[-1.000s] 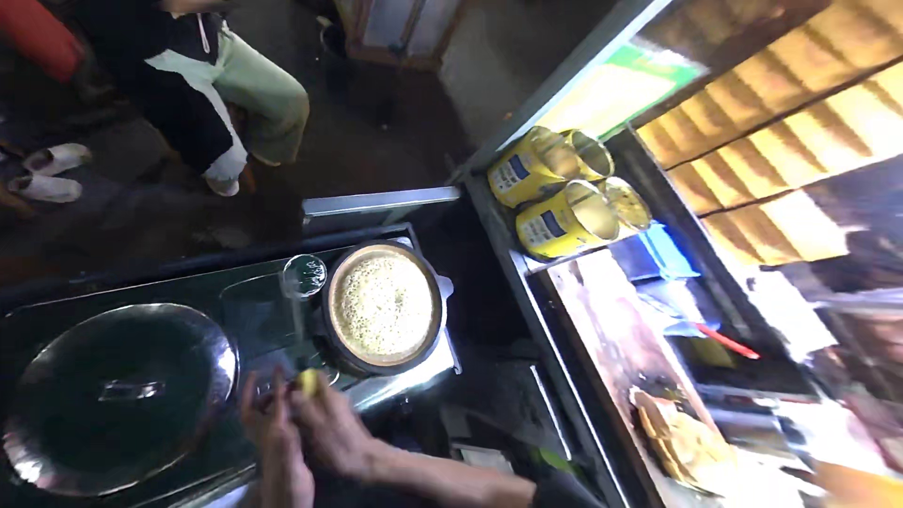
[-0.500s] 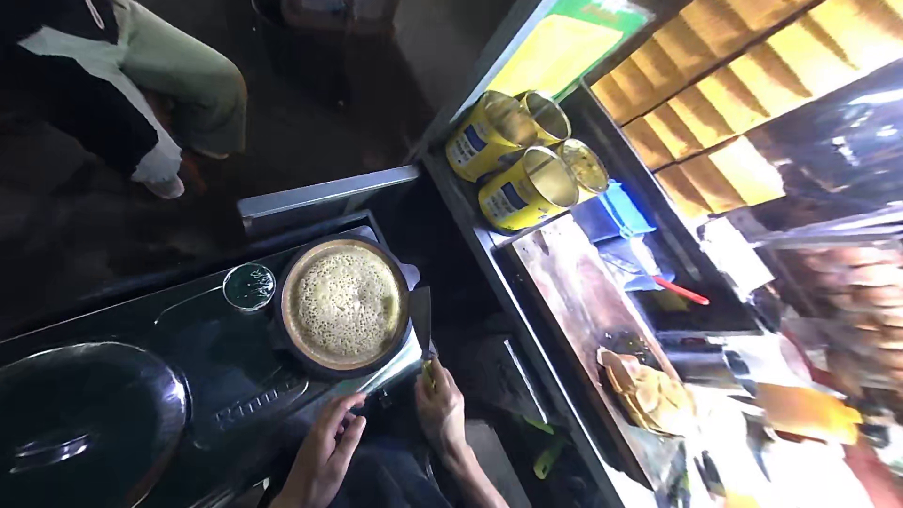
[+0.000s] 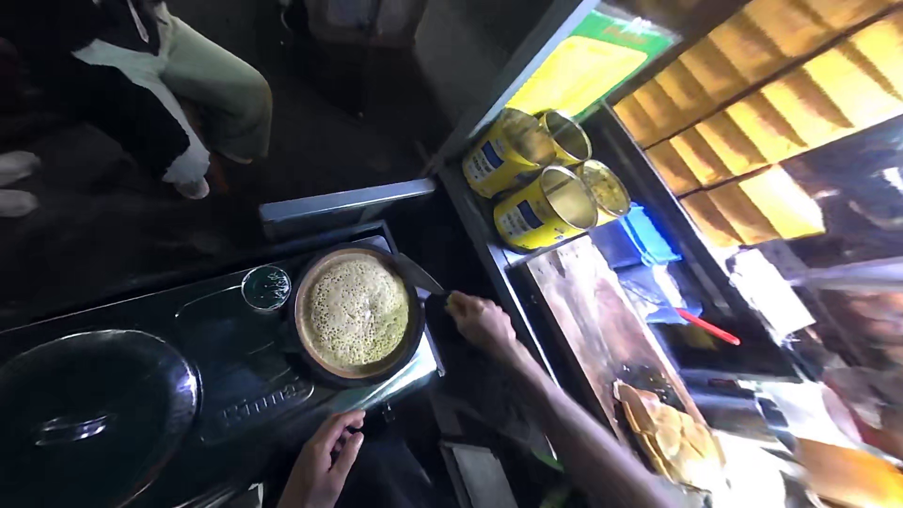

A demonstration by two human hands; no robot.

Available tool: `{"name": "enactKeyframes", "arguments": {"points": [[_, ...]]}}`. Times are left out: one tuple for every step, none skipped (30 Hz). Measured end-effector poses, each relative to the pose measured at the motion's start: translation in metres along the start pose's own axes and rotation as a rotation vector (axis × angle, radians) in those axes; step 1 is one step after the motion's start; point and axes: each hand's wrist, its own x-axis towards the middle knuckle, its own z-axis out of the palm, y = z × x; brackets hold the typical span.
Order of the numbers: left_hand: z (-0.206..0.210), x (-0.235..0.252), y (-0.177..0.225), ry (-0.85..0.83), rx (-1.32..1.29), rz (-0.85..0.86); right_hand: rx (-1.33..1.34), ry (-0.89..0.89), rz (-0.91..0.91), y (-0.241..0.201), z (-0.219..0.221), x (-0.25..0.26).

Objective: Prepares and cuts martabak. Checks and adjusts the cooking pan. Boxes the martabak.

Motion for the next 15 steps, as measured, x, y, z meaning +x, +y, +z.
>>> {"name": "enactKeyframes", "arguments": {"points": [[0.000, -0.003, -0.001, 0.035, -0.014, -0.018, -0.048, -0.013, -0.094, 0.003, -0.017, 0.023], [0.001, -0.007, -0.002, 0.061, -0.030, -0.054, -0.097, -0.029, -0.184, 0.002, -0.033, 0.047], [0.001, -0.011, -0.001, 0.084, -0.049, -0.096, -0.147, -0.020, -0.277, -0.004, -0.045, 0.073], [0.001, -0.014, 0.001, 0.105, -0.068, -0.135, -0.212, -0.006, -0.379, -0.017, -0.060, 0.100], [0.002, -0.018, 0.002, 0.135, -0.078, -0.165, -0.292, -0.009, -0.491, -0.035, -0.074, 0.126], [0.006, -0.023, 0.002, 0.182, -0.084, -0.180, -0.378, -0.022, -0.608, -0.060, -0.086, 0.149], [0.012, -0.028, 0.002, 0.243, -0.098, -0.185, -0.469, -0.032, -0.741, -0.092, -0.096, 0.166], [0.018, -0.032, 0.001, 0.312, -0.110, -0.186, -0.548, -0.040, -0.875, -0.129, -0.104, 0.175], [0.023, -0.036, -0.001, 0.387, -0.124, -0.185, -0.617, -0.038, -1.009, -0.170, -0.104, 0.174], [0.028, -0.039, -0.004, 0.454, -0.149, -0.187, -0.676, -0.031, -1.166, -0.210, -0.096, 0.157], [0.033, -0.042, -0.008, 0.517, -0.179, -0.176, -0.725, -0.039, -1.324, -0.243, -0.080, 0.123], [0.040, -0.045, -0.012, 0.572, -0.205, -0.153, -0.738, -0.065, -1.488, -0.262, -0.055, 0.075], [0.043, -0.047, -0.013, 0.625, -0.239, -0.135, -0.706, -0.081, -1.665, -0.265, -0.025, 0.021], [0.045, -0.048, -0.015, 0.675, -0.273, -0.118, -0.581, -0.131, -1.816, -0.255, 0.004, -0.025], [0.045, -0.052, -0.014, 0.725, -0.305, -0.095, -0.378, -0.156, -1.942, -0.238, 0.032, -0.055]]}}
